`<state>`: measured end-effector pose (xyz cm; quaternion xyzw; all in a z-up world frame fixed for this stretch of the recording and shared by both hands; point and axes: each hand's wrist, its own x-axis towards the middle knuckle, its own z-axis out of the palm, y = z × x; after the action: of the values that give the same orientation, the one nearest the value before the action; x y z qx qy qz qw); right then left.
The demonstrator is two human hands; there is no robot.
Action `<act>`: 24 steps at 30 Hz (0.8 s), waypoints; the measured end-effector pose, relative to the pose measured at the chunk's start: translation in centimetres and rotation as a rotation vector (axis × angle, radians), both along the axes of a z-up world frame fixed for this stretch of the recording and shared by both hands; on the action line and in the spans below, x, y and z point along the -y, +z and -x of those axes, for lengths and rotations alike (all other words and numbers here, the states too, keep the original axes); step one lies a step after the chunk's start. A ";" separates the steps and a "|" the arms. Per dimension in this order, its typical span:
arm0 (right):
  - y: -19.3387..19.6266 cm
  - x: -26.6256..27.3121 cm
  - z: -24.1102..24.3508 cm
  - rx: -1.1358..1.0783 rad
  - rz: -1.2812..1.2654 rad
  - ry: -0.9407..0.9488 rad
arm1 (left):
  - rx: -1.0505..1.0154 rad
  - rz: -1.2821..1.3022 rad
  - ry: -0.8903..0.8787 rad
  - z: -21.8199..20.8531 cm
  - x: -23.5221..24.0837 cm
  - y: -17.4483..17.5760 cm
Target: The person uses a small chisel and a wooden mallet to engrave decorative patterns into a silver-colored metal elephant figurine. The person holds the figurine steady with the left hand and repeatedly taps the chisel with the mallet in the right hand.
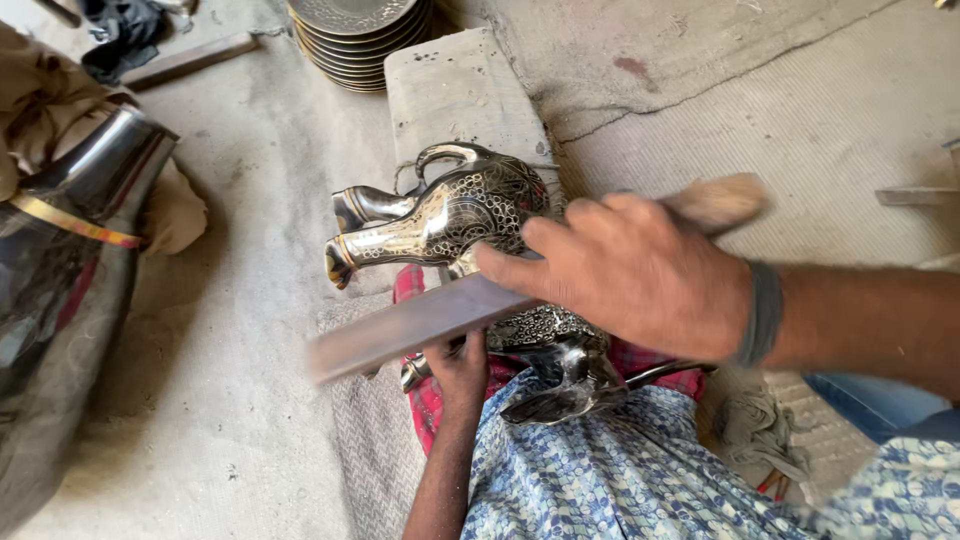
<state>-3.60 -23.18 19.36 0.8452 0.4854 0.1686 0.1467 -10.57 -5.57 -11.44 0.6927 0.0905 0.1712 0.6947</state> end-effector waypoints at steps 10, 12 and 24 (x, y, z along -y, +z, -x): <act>0.9 -1.5 -0.3 -0.129 0.055 0.027 | 0.003 0.131 0.088 1.7 1.3 -3.3; 1.1 -1.3 0.4 0.014 0.017 0.044 | 0.001 0.015 0.029 1.5 1.1 -3.2; 0.1 0.1 3.2 0.155 0.083 -0.064 | 0.142 -0.002 0.046 1.3 0.7 -0.2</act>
<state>-6.84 -23.28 19.42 0.8379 0.4520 0.2085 0.2240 -11.85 -6.30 -11.61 0.6772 0.0568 0.2358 0.6946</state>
